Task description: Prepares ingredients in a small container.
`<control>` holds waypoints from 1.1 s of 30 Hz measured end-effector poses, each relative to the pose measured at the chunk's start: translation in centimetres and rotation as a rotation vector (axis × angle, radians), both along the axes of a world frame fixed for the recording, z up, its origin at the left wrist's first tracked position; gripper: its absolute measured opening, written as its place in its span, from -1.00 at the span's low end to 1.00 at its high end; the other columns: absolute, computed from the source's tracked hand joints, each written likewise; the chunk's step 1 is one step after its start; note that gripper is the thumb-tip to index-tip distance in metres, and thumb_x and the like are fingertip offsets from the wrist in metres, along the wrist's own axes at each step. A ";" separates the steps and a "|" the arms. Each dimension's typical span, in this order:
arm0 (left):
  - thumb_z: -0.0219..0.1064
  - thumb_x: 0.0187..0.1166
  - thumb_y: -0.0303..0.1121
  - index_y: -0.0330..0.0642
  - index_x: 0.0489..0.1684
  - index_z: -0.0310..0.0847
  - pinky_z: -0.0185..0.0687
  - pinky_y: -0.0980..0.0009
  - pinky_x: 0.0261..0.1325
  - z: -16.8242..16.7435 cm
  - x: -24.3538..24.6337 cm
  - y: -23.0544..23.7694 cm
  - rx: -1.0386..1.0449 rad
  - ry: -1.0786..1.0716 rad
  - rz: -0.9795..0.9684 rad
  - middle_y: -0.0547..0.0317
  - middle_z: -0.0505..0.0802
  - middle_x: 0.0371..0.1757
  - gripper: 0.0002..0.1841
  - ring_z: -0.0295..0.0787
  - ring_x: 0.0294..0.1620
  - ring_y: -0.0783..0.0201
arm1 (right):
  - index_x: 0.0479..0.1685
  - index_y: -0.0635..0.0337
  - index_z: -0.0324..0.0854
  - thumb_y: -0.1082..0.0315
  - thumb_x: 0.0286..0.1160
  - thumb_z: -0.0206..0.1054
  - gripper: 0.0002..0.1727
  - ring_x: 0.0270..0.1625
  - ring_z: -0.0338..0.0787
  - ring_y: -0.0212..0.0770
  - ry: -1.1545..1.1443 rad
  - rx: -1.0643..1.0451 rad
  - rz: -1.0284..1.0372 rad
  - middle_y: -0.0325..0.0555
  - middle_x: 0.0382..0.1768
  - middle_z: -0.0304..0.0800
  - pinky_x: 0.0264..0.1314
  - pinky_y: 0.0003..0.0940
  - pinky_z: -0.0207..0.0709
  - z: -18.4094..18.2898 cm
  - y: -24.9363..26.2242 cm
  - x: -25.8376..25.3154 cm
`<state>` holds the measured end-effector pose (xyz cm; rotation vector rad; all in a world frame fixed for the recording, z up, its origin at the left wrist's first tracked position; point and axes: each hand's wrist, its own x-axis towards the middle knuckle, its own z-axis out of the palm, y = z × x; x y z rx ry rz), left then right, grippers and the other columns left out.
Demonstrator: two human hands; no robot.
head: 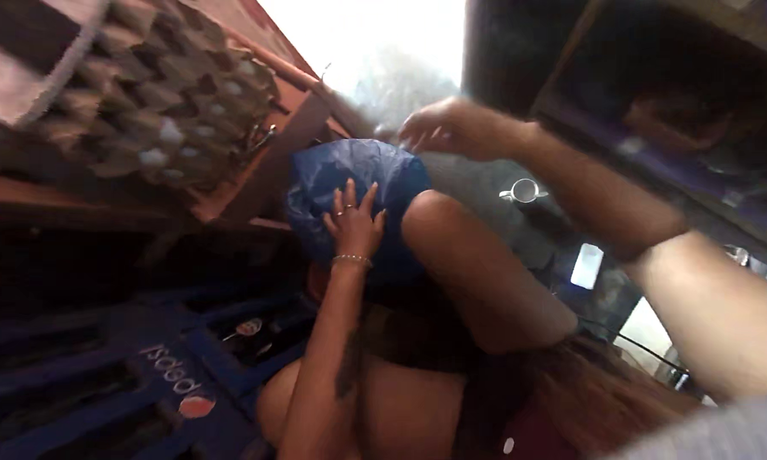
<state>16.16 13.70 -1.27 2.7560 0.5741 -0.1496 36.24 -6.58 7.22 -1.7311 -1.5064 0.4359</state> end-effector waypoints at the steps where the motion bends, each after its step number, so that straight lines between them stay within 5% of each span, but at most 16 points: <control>1: 0.30 0.71 -0.22 0.10 0.76 0.38 -0.22 -0.66 0.58 -1.3 0.1 0.1 -0.032 0.107 0.027 -0.24 0.17 0.86 -0.42 -0.14 0.85 -0.47 | 0.29 0.31 0.67 0.37 0.71 0.25 -0.69 0.11 0.87 -0.16 0.028 0.009 -0.141 0.08 0.11 0.84 0.28 -0.25 0.72 -1.2 -2.4 1.8; 4: 0.29 0.72 -0.31 -0.06 0.77 0.33 -0.31 -0.59 0.66 -1.7 0.3 0.1 -0.215 0.410 0.120 -0.30 0.09 0.87 -0.42 -0.21 0.87 -0.44 | 0.34 0.26 0.65 0.27 0.70 0.30 -0.64 0.20 0.81 0.07 -0.019 -0.397 -0.565 0.16 0.14 0.82 0.37 0.09 0.59 -6.0 -10.7 6.3; 7: 0.26 0.74 -0.27 -0.11 0.70 0.42 -0.01 -0.46 0.67 -1.1 -1.0 1.3 -0.192 0.335 0.026 -0.35 0.28 0.79 -0.48 0.05 0.81 -0.39 | 0.16 0.34 0.71 0.18 0.55 0.46 -0.60 0.29 0.71 0.47 -0.034 -1.016 -0.815 0.42 0.17 0.75 0.23 0.56 0.46 -11.8 -17.9 6.7; 11: 0.23 0.77 -0.21 -0.23 0.58 0.52 0.32 -0.24 0.64 3.4 -3.3 1.7 -0.140 0.083 -0.132 -0.28 0.56 0.61 -0.53 0.44 0.65 -0.25 | 0.05 0.43 0.73 0.29 0.36 0.59 -0.59 0.32 0.68 0.48 0.185 -1.374 -0.920 0.45 0.20 0.72 0.23 0.54 0.46 -19.9 -23.4 4.5; 13: 0.21 0.76 -0.21 -0.28 0.51 0.57 0.45 -0.14 0.56 5.5 -4.6 1.4 -0.147 -0.037 -0.128 -0.23 0.64 0.55 -0.55 0.55 0.59 -0.17 | 0.36 0.33 0.64 0.36 0.21 0.67 -0.37 0.38 0.64 0.50 0.319 -1.233 -0.938 0.47 0.30 0.68 0.31 0.57 0.43 -25.3 -25.1 2.7; 15: 0.18 0.76 -0.25 -0.34 0.49 0.56 0.54 0.06 0.54 6.6 -5.8 1.2 -0.223 -0.113 -0.046 -0.24 0.64 0.53 -0.56 0.58 0.56 -0.03 | 0.72 0.19 0.32 0.41 0.04 0.78 0.04 0.56 0.47 0.49 0.464 -0.946 -0.987 0.48 0.52 0.47 0.53 0.47 0.32 -30.0 -25.1 1.0; 19: 0.18 0.72 -0.31 -0.44 0.43 0.56 0.60 0.35 0.44 6.0 -8.3 1.7 -0.357 -0.227 0.072 -0.25 0.69 0.44 -0.56 0.68 0.41 0.21 | 0.88 0.04 0.07 0.43 -0.15 0.85 0.34 0.76 0.29 0.26 0.574 -0.531 -1.150 0.24 0.75 0.24 0.76 0.20 0.19 -35.9 -22.0 -1.8; 22: 0.17 0.73 -0.27 -0.38 0.44 0.54 0.70 0.44 0.26 4.9 -9.7 2.2 -0.437 -0.287 0.098 -0.06 0.73 0.40 -0.56 0.76 0.21 0.39 | 0.84 0.25 0.09 0.45 -0.27 0.87 0.37 0.75 0.32 0.18 0.545 -0.340 -1.229 0.26 0.73 0.29 0.80 0.07 0.16 -38.0 -19.6 -2.4; 28: 0.17 0.72 -0.34 -0.41 0.40 0.56 0.78 0.38 0.24 3.8 -9.9 2.5 -0.500 -0.387 0.096 -0.04 0.74 0.40 -0.60 0.80 0.23 0.30 | 0.83 0.18 0.12 0.46 -0.34 0.90 0.39 0.65 0.49 0.11 0.604 -0.001 -1.441 0.19 0.67 0.41 0.70 0.05 0.36 -39.4 -15.8 -2.3; 33: 0.19 0.66 -0.49 -0.56 0.30 0.57 0.75 0.45 0.28 3.7 -8.7 1.6 -0.498 -0.463 0.076 -0.10 0.74 0.37 -0.65 0.78 0.24 0.38 | 0.72 0.21 0.27 0.36 -0.18 0.87 0.20 0.62 0.52 0.14 0.559 -0.150 -1.445 0.24 0.59 0.49 0.69 0.05 0.37 -38.9 -15.9 -1.7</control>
